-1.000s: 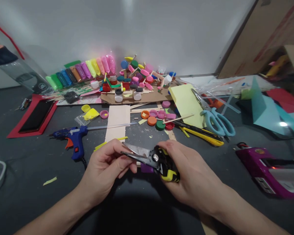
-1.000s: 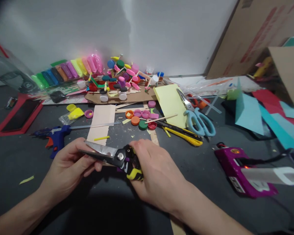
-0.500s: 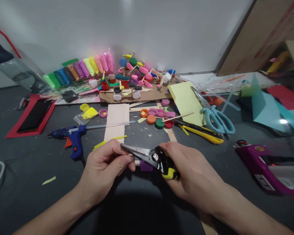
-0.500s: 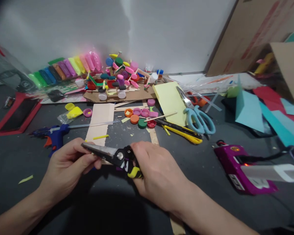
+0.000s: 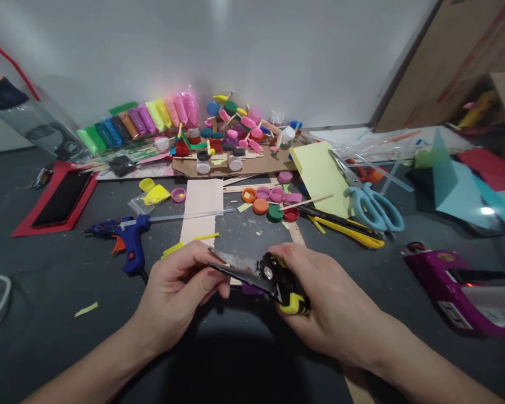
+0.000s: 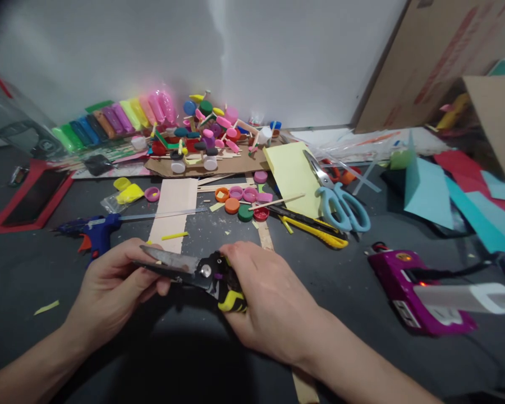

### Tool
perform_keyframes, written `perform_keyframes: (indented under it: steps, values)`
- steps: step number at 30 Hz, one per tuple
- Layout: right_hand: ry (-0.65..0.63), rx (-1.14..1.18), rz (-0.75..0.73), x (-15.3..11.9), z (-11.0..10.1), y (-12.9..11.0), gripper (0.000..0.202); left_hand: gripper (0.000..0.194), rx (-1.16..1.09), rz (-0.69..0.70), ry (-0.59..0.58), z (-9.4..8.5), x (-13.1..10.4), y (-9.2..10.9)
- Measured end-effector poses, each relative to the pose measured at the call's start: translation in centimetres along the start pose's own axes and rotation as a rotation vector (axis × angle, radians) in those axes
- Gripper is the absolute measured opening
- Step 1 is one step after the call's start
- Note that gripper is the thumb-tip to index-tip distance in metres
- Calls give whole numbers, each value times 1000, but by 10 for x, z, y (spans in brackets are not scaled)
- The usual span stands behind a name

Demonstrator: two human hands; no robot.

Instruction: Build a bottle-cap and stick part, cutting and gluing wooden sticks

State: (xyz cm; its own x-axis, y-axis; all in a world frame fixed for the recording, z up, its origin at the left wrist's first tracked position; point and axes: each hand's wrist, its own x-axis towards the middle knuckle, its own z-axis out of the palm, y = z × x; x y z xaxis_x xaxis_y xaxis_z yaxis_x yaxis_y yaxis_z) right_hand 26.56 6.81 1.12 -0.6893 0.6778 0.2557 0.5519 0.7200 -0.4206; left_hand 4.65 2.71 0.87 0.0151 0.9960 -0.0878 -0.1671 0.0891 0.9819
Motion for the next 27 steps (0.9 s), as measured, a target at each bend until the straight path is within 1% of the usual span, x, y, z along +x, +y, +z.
perform_keyframes:
  steps: [5,9,14,17,20,25,27]
  values:
    - [49,-65,-53,-2,2,1,32,22,11,-21,5,2,-1,0]
    - [82,-31,-20,-3,4,1,31,21,-37,-25,-9,2,-3,1]
    - [49,29,17,0,1,0,35,16,-88,-30,-47,-2,-3,-3]
    - [10,45,20,0,0,-1,36,20,-134,-51,-42,-2,-2,-5]
    - [1,30,17,-1,1,-1,37,23,-158,-85,-33,-2,-1,-5]
    - [34,-42,-41,-2,2,1,39,24,-150,-127,-52,-3,0,-6]
    - [63,-67,-63,-2,2,2,35,21,-161,-123,-69,-2,0,-6]
